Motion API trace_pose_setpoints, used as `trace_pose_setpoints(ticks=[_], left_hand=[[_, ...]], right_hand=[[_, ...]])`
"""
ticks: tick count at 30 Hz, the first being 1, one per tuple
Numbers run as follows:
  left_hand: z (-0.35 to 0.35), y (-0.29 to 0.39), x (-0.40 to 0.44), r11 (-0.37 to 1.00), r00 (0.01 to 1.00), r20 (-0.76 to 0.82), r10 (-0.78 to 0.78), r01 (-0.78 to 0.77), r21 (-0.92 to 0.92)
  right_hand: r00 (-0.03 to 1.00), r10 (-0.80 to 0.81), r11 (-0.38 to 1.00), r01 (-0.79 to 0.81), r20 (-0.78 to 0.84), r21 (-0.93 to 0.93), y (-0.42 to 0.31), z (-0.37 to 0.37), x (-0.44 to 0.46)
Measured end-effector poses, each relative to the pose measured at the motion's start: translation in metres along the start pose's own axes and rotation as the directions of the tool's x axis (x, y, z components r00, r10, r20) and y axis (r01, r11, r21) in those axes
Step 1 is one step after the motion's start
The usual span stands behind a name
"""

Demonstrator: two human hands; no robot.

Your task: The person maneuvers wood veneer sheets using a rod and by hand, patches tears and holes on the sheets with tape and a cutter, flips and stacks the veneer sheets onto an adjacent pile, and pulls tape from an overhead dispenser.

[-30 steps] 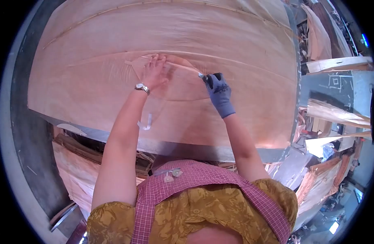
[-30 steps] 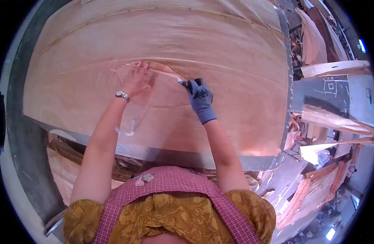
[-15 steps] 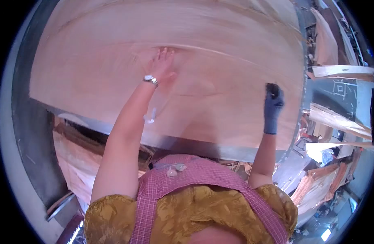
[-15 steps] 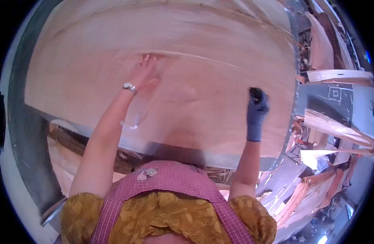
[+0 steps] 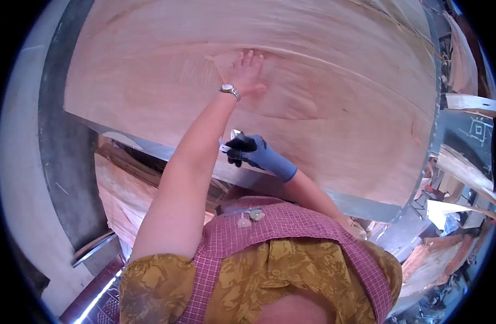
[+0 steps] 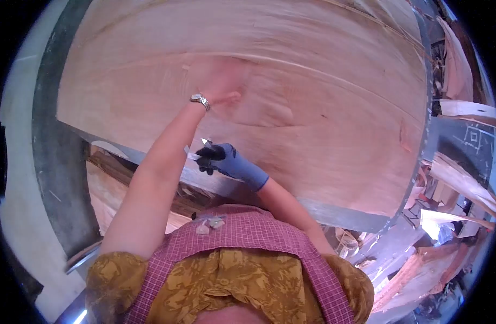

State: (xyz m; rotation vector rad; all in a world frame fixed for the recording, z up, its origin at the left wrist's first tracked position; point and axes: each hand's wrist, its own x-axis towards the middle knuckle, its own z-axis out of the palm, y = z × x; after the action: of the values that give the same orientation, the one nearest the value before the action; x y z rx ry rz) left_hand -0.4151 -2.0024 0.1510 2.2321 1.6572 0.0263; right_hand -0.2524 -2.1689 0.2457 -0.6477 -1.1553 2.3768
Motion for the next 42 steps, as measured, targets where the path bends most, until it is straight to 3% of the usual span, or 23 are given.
trace_pose_setpoints(ticks=[1, 4, 5, 8, 11, 14, 15, 18, 22, 26, 29, 35, 37, 38, 39, 41, 42], left_hand=[[0.006, -0.002, 0.002, 1.000, 1.000, 0.019, -0.012, 0.012, 0.022], [-0.003, 0.006, 0.003, 0.995, 0.997, 0.048, -0.066, 0.062, 0.081], [-0.013, 0.014, -0.004, 0.992, 0.994, 0.046, -0.095, 0.091, 0.090], [-0.019, 0.022, -0.007, 0.987, 0.989, 0.049, -0.137, 0.132, 0.094], [-0.025, 0.024, -0.006, 0.984, 0.986, 0.072, -0.151, 0.143, 0.109], [-0.046, 0.032, -0.013, 0.983, 0.982, 0.092, -0.168, 0.160, 0.090], [-0.050, 0.035, -0.017, 0.983, 0.979, 0.100, -0.177, 0.169, 0.076], [-0.039, 0.027, -0.023, 0.986, 0.985, 0.036, -0.166, 0.165, 0.028], [-0.030, 0.021, -0.028, 0.991, 0.988, -0.070, -0.136, 0.135, -0.020], [-0.019, 0.011, -0.024, 0.992, 0.980, -0.158, -0.120, 0.111, -0.063], [-0.029, 0.019, -0.021, 0.983, 0.973, -0.165, -0.164, 0.148, -0.105], [-0.040, 0.013, -0.007, 0.994, 0.997, -0.015, -0.079, 0.078, -0.076], [-0.047, 0.015, -0.004, 0.997, 0.996, 0.034, -0.081, 0.081, -0.014], [-0.057, 0.018, -0.007, 0.996, 0.994, 0.073, -0.085, 0.083, 0.028], [-0.064, 0.022, -0.009, 0.994, 0.989, 0.113, -0.091, 0.083, 0.068], [-0.056, 0.019, -0.004, 0.997, 0.990, 0.120, -0.070, 0.065, 0.045], [-0.051, 0.017, -0.001, 0.998, 0.991, 0.121, -0.056, 0.051, 0.036]], right_hand=[[0.998, 0.050, 0.999, -0.051, -0.039, -0.015, 0.000, -0.004, -0.008], [0.978, -0.031, 0.941, -0.041, -0.205, -0.335, -0.014, -0.009, -0.033], [0.965, -0.186, 0.835, 0.058, -0.182, -0.548, -0.027, -0.009, -0.043], [0.968, -0.159, 0.689, -0.034, -0.196, -0.724, -0.069, -0.002, -0.077], [0.947, -0.027, 0.705, -0.210, -0.321, -0.678, -0.102, 0.008, -0.100], [0.884, 0.128, 0.873, -0.316, -0.450, -0.372, -0.122, -0.003, -0.097], [0.868, 0.135, 0.862, -0.340, -0.478, -0.376, -0.128, -0.013, -0.088], [0.802, 0.104, 0.896, -0.332, -0.589, -0.294, -0.144, -0.037, -0.045], [0.797, -0.114, 0.940, -0.107, -0.593, -0.324, -0.156, -0.067, 0.027], [0.795, -0.029, 0.995, -0.033, -0.605, -0.090, -0.117, -0.115, 0.090], [0.740, 0.114, 0.988, -0.156, -0.663, -0.004, -0.072, -0.149, 0.111], [0.773, 0.128, 0.991, -0.130, -0.621, 0.043, -0.078, -0.144, 0.109], [0.758, 0.165, 0.965, -0.257, -0.631, -0.056, -0.094, -0.139, 0.097], [0.749, 0.185, 0.941, -0.321, -0.636, -0.105, -0.099, -0.140, 0.090], [0.738, 0.063, 0.813, -0.429, -0.672, -0.394, -0.098, -0.150, 0.089], [0.755, -0.183, 0.293, -0.570, -0.630, -0.768, -0.094, -0.175, 0.086], [0.759, -0.228, 0.158, -0.590, -0.610, -0.792, -0.104, -0.176, 0.081]])
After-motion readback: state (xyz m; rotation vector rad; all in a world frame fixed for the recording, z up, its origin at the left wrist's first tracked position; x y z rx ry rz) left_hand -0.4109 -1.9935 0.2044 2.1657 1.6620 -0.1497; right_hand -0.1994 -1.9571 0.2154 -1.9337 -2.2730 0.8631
